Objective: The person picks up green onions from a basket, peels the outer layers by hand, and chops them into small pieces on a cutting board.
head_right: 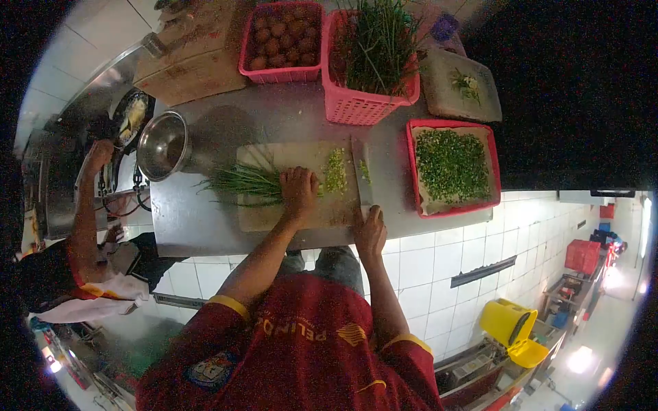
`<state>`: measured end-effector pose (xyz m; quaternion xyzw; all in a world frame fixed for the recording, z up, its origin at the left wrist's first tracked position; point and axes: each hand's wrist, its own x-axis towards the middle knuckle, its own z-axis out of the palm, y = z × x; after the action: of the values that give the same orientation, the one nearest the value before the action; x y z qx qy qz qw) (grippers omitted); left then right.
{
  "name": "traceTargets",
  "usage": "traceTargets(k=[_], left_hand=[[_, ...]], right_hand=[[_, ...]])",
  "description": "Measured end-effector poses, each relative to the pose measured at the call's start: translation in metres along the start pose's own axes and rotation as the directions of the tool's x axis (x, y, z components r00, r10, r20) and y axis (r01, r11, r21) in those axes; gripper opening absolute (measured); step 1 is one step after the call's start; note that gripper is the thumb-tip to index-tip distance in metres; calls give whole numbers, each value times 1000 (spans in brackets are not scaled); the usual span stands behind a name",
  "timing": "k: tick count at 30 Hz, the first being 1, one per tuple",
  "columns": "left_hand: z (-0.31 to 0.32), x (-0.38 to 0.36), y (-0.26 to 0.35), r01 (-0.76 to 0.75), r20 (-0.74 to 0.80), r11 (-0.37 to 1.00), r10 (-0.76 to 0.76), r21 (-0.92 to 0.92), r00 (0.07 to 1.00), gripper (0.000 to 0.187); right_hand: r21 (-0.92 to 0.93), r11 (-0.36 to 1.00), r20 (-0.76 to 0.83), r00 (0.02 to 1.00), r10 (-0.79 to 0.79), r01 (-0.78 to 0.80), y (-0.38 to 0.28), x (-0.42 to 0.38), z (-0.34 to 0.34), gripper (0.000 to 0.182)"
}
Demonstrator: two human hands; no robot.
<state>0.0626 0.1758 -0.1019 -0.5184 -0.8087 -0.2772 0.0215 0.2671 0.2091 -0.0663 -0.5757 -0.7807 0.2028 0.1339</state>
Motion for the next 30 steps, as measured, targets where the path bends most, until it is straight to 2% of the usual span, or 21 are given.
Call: traceTargets(k=[3,6,9,12,15,18,21,24,27,30], left_hand=[[3,0,1,43,85,997,-48,59,995,12],[8,-2,2,41,58,988,-50,152,997,13],[10,-2,1,43,27,989,-48,141,999,14],[12,-3,2,26,-52,981,-16,190,999,12],[-1,-2,10,15,-66,992,-7,122,998,14],[11,-2,6,44,-61,974,-31,224,998,15],[9,-3,4,53,4,992,-54,119,999,17],[0,-3,1,36,-2,990,-36,140,999,15],[-9,-4,-8,-42,-32,987,48,157,998,16],[-7,-3,-16,-84,4,984,85,156,996,17]], right_hand=[[106,992,-61,996,-67,73,2,2,2,34],[-1,976,-56,974,-218,218,-11,14,-7,31],[134,845,51,848,-528,518,-37,38,0,30],[160,720,91,716,-692,676,-45,56,39,21],[231,766,177,748,-640,600,-35,64,58,22],[44,581,165,568,-806,813,-31,66,46,26],[64,599,192,579,-792,798,-34,66,45,24],[67,598,66,595,-801,799,-38,67,51,23],[96,610,128,598,-791,787,-42,69,43,20],[45,605,139,595,-792,795,-45,68,42,19]])
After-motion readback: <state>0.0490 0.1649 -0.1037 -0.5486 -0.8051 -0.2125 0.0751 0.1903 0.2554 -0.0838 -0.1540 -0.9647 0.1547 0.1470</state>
